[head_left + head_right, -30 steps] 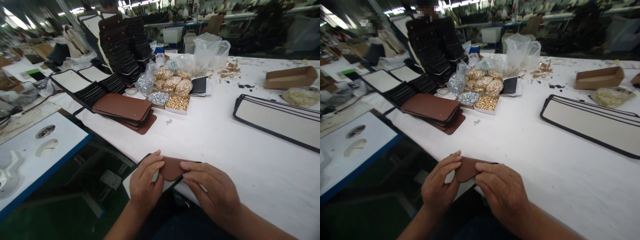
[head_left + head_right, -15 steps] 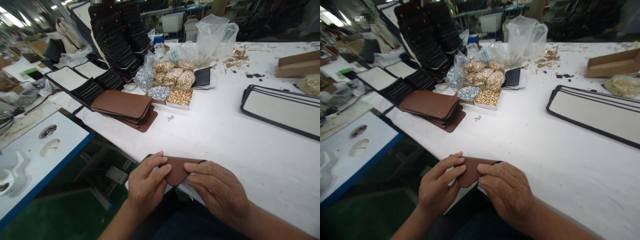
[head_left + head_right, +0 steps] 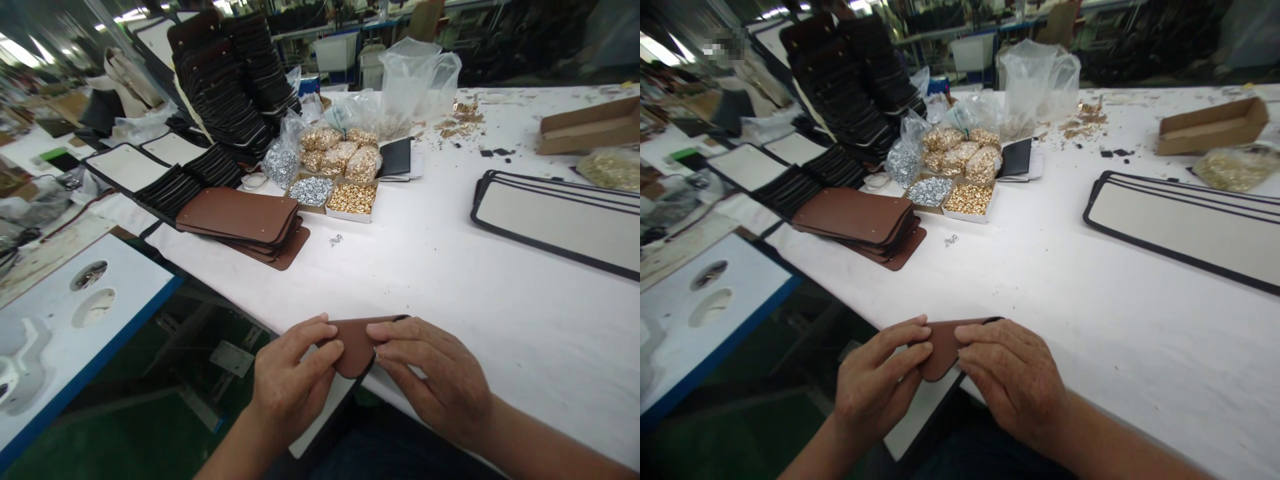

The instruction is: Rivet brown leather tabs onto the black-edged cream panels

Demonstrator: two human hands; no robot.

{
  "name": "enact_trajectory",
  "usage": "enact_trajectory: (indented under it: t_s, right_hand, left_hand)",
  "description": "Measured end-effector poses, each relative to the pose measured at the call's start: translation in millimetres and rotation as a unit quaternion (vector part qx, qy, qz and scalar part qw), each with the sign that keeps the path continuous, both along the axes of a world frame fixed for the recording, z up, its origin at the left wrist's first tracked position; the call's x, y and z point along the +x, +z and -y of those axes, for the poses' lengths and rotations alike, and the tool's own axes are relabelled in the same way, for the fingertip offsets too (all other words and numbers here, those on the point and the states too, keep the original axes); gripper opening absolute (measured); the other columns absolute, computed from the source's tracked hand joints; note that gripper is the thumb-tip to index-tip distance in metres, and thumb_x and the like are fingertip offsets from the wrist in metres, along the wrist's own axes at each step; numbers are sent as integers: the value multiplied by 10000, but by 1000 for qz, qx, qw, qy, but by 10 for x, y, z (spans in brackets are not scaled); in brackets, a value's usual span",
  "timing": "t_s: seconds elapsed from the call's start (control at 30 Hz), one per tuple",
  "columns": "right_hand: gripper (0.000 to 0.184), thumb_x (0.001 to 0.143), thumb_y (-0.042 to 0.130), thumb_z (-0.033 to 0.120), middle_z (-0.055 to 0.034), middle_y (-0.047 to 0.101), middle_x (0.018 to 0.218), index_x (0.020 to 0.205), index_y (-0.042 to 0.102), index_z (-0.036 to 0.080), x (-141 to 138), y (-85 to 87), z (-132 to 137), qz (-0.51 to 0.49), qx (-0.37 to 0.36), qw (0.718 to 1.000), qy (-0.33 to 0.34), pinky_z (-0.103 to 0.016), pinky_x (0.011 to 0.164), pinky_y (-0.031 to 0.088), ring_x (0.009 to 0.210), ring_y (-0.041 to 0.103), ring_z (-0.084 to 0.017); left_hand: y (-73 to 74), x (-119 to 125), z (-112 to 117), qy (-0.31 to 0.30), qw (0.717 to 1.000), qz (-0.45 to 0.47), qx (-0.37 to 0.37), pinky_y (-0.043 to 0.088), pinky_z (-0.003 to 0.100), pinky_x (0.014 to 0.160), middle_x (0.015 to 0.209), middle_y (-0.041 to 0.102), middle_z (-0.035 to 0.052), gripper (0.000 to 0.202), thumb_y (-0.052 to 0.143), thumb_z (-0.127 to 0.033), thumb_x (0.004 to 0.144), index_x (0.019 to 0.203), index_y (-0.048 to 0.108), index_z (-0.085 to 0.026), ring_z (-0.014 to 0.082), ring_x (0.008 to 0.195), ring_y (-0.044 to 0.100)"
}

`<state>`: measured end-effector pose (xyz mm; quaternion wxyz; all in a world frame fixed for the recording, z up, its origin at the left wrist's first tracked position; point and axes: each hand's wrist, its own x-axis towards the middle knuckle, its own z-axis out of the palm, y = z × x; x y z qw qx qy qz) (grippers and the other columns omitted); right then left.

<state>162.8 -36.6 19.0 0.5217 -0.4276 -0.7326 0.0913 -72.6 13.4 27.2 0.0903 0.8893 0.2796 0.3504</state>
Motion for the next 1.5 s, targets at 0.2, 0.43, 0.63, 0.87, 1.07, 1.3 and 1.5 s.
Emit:
enact_trajectory:
  t_s: [0.2,0.43,0.63,0.87,1.07,1.3,1.5]
  right_hand:
    - [64,958,659,215,-48,774,1113,996,687,258,76,-7,-110,-55,-80,995,-24,-340,902,634,1031,746,-197]
    - [63,961,649,206,-74,709,1230,960,703,237,109,-23,-483,-67,-120,991,8,-386,1005,555,1166,674,-210]
    - [54,937,683,197,-73,676,1243,912,715,233,-77,-45,-1002,-64,-130,989,40,-400,1081,479,1286,592,-221]
    - [43,930,707,209,-74,624,1311,924,729,245,-272,-235,-1217,-37,-126,991,30,-438,1097,451,1299,559,-235]
    - [54,917,720,190,-78,605,1325,918,735,242,-287,-279,-1236,-39,-134,990,20,-438,1052,479,1233,592,-240]
    - [56,912,725,187,-77,598,1323,907,739,241,-307,-298,-1257,-31,-129,991,16,-460,1024,497,1127,632,-236]
    - [59,921,714,197,-87,589,1336,908,752,239,-303,-299,-1246,-9,-128,992,11,-474,1016,507,1112,631,-242]
  left_hand:
    - [133,146,-131,-19,991,33,-130,603,281,869,1115,742,82,296,618,-41,907,1134,692,-215,185,1020,725]
    - [203,335,-434,38,928,98,-357,559,294,814,928,709,34,114,639,-263,951,945,737,-206,181,876,673]
    - [77,333,-752,83,787,262,-553,626,321,751,962,722,43,307,770,-435,814,974,764,-173,208,877,665]
    - [-168,285,-836,94,745,315,-581,643,282,675,885,693,36,351,794,-456,801,967,753,-149,172,806,652]
    - [-217,275,-839,78,748,316,-578,647,266,692,905,696,29,313,748,-443,859,985,750,-156,166,832,648]
    - [-256,267,-852,70,754,315,-572,649,249,686,910,685,24,298,716,-425,896,1023,751,-158,154,829,638]
    - [-280,260,-848,72,763,313,-562,655,249,690,923,694,26,293,706,-414,910,1042,753,-157,161,846,649]
